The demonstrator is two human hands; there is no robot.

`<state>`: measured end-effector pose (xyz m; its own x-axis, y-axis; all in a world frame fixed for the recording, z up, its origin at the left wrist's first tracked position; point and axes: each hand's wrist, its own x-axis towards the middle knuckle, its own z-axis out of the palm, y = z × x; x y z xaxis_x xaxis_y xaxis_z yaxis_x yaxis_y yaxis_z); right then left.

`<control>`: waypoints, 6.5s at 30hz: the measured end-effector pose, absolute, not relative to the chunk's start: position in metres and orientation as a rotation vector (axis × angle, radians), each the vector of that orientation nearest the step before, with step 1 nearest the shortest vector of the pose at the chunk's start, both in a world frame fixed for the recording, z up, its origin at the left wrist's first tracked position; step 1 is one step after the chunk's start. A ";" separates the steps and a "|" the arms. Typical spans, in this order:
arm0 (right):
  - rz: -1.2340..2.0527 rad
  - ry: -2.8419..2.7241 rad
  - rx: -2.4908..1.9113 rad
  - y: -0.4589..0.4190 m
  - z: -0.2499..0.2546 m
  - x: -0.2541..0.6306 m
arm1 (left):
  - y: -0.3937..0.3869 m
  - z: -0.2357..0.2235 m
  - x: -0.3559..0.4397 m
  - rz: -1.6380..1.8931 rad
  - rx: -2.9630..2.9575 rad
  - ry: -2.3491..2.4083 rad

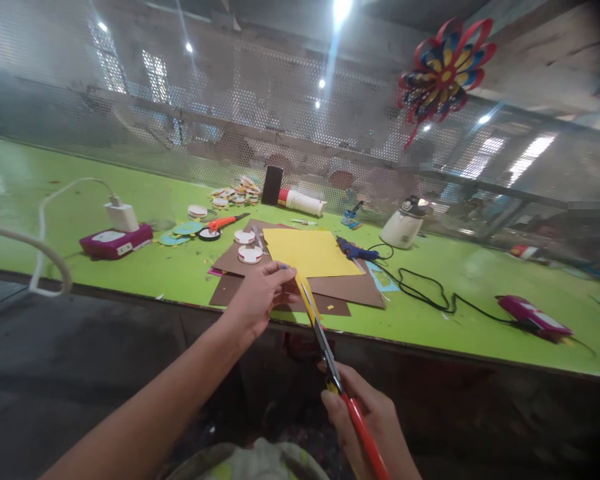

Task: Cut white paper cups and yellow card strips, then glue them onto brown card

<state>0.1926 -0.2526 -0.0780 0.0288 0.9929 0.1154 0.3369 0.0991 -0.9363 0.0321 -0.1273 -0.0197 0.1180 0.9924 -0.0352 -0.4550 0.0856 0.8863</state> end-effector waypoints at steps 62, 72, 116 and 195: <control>0.797 -1.505 -1.384 -0.254 -0.081 0.193 | -0.136 -0.025 0.034 1.268 0.864 0.765; 0.818 -1.454 -1.364 -0.252 -0.080 0.192 | -0.136 -0.025 0.034 1.273 0.897 0.773; 0.629 -1.520 -1.332 -0.251 -0.088 0.190 | -0.141 -0.036 0.038 1.258 0.883 0.811; 0.807 -1.394 -1.350 -0.254 -0.084 0.193 | -0.146 -0.023 0.032 0.971 1.121 0.782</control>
